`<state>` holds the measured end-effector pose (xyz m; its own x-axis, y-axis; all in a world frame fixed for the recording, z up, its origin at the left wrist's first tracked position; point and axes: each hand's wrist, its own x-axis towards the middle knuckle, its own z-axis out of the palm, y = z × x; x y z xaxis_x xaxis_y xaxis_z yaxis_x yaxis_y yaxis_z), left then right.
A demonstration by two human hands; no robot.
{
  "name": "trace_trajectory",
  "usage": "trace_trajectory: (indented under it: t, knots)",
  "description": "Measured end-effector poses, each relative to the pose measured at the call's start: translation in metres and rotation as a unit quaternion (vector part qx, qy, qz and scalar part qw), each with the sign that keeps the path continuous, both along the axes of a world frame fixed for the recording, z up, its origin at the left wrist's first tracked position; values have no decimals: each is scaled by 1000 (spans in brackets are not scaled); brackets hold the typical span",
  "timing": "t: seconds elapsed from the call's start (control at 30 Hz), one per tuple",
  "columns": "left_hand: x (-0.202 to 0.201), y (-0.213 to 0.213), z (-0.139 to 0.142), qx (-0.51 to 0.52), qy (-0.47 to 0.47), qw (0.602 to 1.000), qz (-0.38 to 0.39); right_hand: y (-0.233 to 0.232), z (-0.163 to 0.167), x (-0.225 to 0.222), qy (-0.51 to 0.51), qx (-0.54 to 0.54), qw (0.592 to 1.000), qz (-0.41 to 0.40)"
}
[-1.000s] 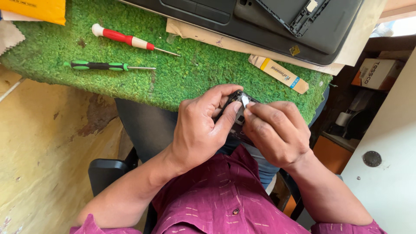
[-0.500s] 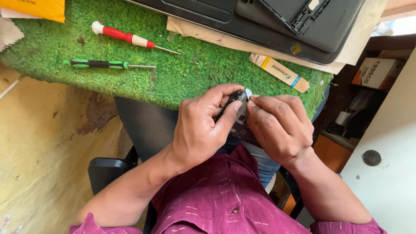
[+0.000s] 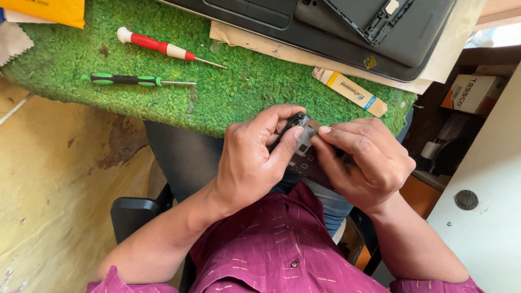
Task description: The person sits at a repair bench working on a disassembled smartphone held in their lap and on the bench. They pry and press internal components, peel a small part from the phone body, reposition the phone repeatedly, and press a component into the frame with their fingers.
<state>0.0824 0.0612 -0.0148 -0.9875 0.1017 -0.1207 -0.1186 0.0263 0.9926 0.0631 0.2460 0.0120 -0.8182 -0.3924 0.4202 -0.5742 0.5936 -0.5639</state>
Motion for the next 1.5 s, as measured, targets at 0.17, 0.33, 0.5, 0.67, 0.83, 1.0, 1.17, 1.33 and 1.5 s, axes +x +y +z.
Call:
trace_trajectory:
  t: [0.17, 0.33, 0.5, 0.67, 0.83, 1.0, 1.17, 1.33, 1.5]
  knots:
    - [0, 0, 0, -8, -1, 1000, 2, -1, -1, 3, -15, 7, 999, -28]
    - [0, 0, 0, -15, -2, 1000, 2, 4, -1, 3, 42, 65, 997, 30]
    - [-1, 0, -1, -6, -3, 1000, 0, 4, -4, 3, 88, 91, 990, 57]
    - [0, 0, -1, -16, 3, 1000, 4, 3, -8, 3, 109, 105, 986, 63]
    - [0, 1, -1, 16, -12, 1000, 2, 4, -8, 5, 110, 111, 986, 59]
    - [1, 0, -1, -6, -18, 1000, -1, 3, -10, 4, 118, 102, 986, 60]
    - [1, 1, -2, 29, -19, 999, 3, 4, -9, 3, 118, 114, 984, 71]
    - [1, 1, -2, 8, -11, 1000, 4, 3, -10, 4, 113, 107, 986, 60]
    - [1, 0, -2, 12, -19, 1000, 3, 2, -10, 4, 121, 115, 984, 61]
